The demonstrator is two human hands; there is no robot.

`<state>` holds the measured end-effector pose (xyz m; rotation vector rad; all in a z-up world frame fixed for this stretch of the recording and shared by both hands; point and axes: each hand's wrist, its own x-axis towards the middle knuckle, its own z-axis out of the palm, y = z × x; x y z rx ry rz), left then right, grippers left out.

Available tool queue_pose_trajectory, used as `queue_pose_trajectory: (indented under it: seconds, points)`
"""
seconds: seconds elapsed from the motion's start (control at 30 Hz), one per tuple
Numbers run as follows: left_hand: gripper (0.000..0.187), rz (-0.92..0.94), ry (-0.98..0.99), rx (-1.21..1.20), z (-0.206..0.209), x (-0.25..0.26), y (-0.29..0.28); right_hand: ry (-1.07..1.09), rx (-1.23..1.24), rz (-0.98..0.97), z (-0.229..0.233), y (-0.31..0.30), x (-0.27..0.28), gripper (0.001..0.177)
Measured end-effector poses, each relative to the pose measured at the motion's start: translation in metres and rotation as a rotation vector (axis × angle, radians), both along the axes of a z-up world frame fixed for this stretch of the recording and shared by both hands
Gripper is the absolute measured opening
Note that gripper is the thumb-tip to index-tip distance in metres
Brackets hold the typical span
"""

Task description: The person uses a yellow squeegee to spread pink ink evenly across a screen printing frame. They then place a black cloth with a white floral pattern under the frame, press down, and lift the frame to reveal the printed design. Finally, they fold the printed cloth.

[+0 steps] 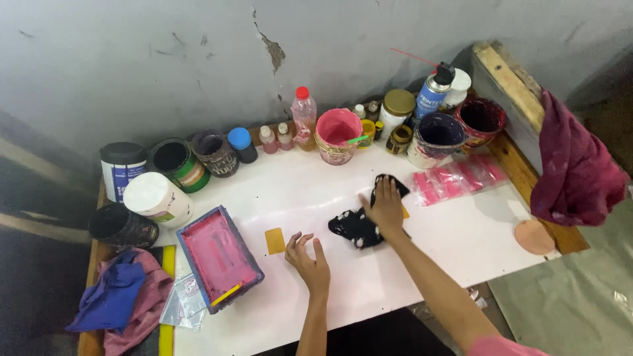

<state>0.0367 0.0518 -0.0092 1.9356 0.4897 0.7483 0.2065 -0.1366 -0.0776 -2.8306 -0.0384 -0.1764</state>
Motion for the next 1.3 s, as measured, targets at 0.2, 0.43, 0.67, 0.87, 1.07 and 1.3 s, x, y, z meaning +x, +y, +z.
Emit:
queue_pose_trajectory:
  seconds: [0.2,0.43,0.67,0.87,1.07,1.3]
  points:
    - [0.028,0.055,-0.028,-0.055,0.003,0.000,-0.001,0.026,0.155,0.413,0.022,0.080,-0.085,0.087]
    - [0.038,0.148,-0.070,-0.260,0.010,0.001,0.006,0.134,0.034,0.907,0.050,0.196,-0.024,0.074]
    - [0.040,0.083,0.053,-0.174,0.002,0.006,0.005,0.280,-0.016,0.887,0.074,0.237,0.077,0.084]
    - [0.035,0.071,0.060,-0.182,0.005,0.004,0.004,0.243,0.016,0.677,0.064,0.157,0.082,0.084]
    - [0.025,-0.094,-0.029,0.065,0.002,0.005,0.007,-0.041,0.038,0.575,0.019,0.083,0.031,0.079]
    - [0.030,-0.259,0.230,0.376,-0.009,-0.010,-0.012,0.041,0.018,0.519,0.023,0.040,-0.088,0.057]
